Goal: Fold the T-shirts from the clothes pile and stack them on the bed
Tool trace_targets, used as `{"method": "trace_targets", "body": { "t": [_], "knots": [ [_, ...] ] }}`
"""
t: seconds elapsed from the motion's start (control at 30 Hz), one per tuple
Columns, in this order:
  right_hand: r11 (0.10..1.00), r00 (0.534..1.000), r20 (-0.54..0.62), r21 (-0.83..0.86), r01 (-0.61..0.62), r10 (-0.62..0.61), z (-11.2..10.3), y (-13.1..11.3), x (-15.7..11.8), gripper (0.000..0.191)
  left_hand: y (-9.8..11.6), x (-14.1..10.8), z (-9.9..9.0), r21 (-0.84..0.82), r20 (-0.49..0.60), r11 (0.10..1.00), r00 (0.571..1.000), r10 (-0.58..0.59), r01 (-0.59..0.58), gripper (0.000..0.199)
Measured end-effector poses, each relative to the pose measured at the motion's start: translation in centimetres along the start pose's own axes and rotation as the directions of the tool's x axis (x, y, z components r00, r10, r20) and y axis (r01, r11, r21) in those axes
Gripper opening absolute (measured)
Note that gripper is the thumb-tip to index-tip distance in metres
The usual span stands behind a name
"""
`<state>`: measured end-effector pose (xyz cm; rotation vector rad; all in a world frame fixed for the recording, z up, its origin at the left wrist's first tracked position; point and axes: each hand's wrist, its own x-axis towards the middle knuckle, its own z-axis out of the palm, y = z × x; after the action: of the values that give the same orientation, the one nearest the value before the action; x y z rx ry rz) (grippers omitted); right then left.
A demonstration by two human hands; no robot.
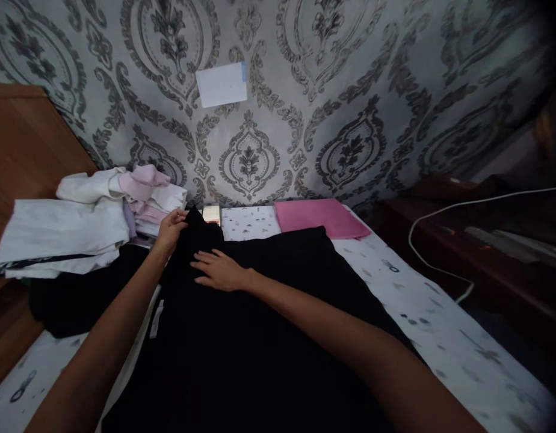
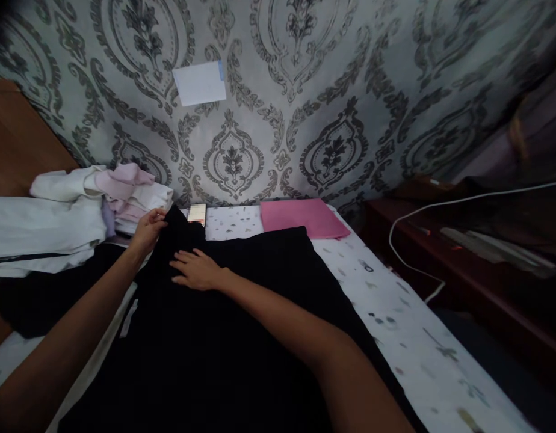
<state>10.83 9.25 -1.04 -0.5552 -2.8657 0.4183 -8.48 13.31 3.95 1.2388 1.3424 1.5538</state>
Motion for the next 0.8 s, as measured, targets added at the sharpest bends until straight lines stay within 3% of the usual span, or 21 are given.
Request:
{"method": "trace_targets", "body": {
  "t": [0.13,0.23,0.3,0.37,0.43,0.53,0.6,0.7,0.8],
  "knots": [
    [0.999,0.999,-0.028,-0.017,-0.034,0.033,-0.6,1.4,-0.4,0.054,-1.1,-1.4,-0.3,0.227,-0.052,0.973,0.997,0.064,-0.050,0.031],
    [0.998,0.997,-0.049,-0.023,-0.060,0.059,-1.0,2.2,-3.0,0.051,-2.2,-3.8,0.0,0.546,-0.034,0.829,0.985,0.170,-0.124,0.040],
    [0.993,0.992,-0.058,-0.030,-0.116,0.114,-1.5,3.1,-5.8,0.052,-2.9,-6.2,0.1,0.713,0.105,0.650,0.956,0.273,-0.264,0.048],
    [0.980,0.978,-0.070,-0.036,-0.197,0.194,-2.4,4.6,-9.3,0.053,-3.6,-8.9,-0.3,0.740,0.310,0.520,0.902,0.299,-0.427,0.055],
    [0.955,0.953,-0.097,-0.040,-0.292,0.287,-3.6,6.4,-13.5,0.053,-4.4,-11.3,-1.1,0.736,0.455,0.441,0.857,0.240,-0.514,0.058],
    [0.905,0.896,-0.167,-0.040,-0.424,0.412,-5.3,9.0,-19.7,0.051,-5.2,-13.3,-2.6,0.772,0.502,0.371,0.853,0.142,-0.516,0.057],
    [0.884,0.868,-0.215,-0.039,-0.465,0.447,-6.0,10.4,-22.9,0.048,-5.2,-13.4,-3.1,0.782,0.494,0.367,0.860,0.127,-0.504,0.055],
    [0.864,0.835,-0.301,-0.061,-0.499,0.461,-6.5,11.8,-25.1,0.041,-4.0,-11.8,-2.9,0.758,0.459,0.450,0.876,0.149,-0.473,0.049],
    [0.834,0.788,-0.407,-0.100,-0.542,0.463,-7.0,13.0,-24.5,0.039,-2.2,-8.2,-2.1,0.729,0.261,0.612,0.951,0.164,-0.305,0.038]
  ]
}}
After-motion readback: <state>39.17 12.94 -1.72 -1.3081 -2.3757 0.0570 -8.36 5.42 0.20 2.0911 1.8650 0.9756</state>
